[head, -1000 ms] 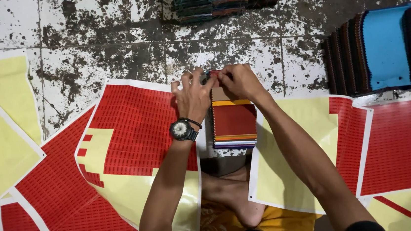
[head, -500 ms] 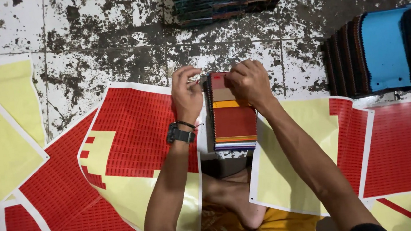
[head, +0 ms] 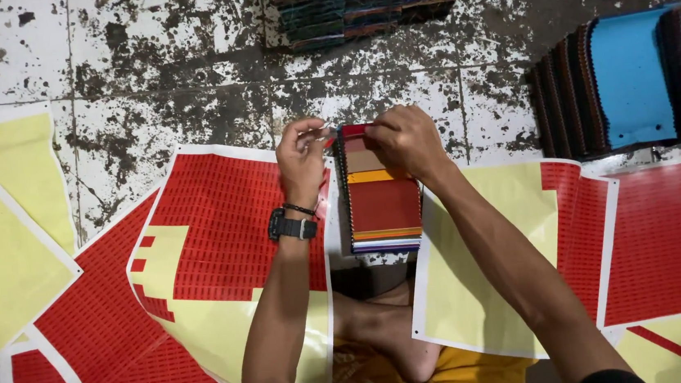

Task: The person sits on the floor and applies small red stickers from a sheet onto the spines of a stack of notebooks. They peel the stickers and press them onto the edges of the books, working through the stack.

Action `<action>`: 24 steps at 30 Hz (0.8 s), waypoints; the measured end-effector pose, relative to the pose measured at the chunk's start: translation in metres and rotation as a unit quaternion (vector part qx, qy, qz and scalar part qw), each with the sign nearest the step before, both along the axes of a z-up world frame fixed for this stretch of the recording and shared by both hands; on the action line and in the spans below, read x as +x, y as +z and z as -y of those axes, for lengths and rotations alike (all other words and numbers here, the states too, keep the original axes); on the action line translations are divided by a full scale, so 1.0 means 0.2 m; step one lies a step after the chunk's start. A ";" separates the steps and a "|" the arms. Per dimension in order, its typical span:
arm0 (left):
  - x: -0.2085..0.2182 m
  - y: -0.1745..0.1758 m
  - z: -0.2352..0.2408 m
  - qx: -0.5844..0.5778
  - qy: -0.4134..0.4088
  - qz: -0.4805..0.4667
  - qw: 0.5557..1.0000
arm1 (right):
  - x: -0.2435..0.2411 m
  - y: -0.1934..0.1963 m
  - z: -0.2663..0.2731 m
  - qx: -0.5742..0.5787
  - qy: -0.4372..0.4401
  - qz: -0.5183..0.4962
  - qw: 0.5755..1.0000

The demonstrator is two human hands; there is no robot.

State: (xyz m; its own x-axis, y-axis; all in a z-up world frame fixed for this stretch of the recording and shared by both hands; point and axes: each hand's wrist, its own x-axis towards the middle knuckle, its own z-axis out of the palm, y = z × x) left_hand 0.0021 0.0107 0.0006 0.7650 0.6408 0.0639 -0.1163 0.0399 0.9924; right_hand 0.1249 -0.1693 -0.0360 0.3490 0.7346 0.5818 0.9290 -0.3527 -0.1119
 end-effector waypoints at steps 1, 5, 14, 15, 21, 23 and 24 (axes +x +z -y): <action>0.01 -0.01 0.00 -0.001 -0.001 -0.001 1.000 | -0.01 0.01 0.00 -0.001 -0.001 -0.001 1.000; 0.00 0.04 0.01 -0.053 -0.031 0.000 0.998 | -0.04 0.09 0.06 -0.003 0.062 -0.008 0.998; 0.07 -0.04 0.03 -0.096 -0.121 0.024 0.988 | -0.11 0.40 -0.03 -0.063 0.044 -0.484 0.872; 0.08 -0.04 0.04 -0.095 -0.123 0.031 0.987 | -0.10 0.38 -0.03 -0.066 0.042 -0.491 0.867; 0.05 0.04 0.04 -0.049 -0.139 0.005 0.989 | -0.05 0.23 -0.02 -0.096 0.039 -0.470 0.877; 0.06 -0.03 0.03 -0.023 -0.151 0.003 0.988 | -0.03 0.23 -0.03 -0.112 0.042 -0.461 0.879; 0.07 -0.06 0.03 0.003 -0.164 0.002 0.986 | -0.01 0.23 -0.04 -0.127 0.045 -0.452 0.882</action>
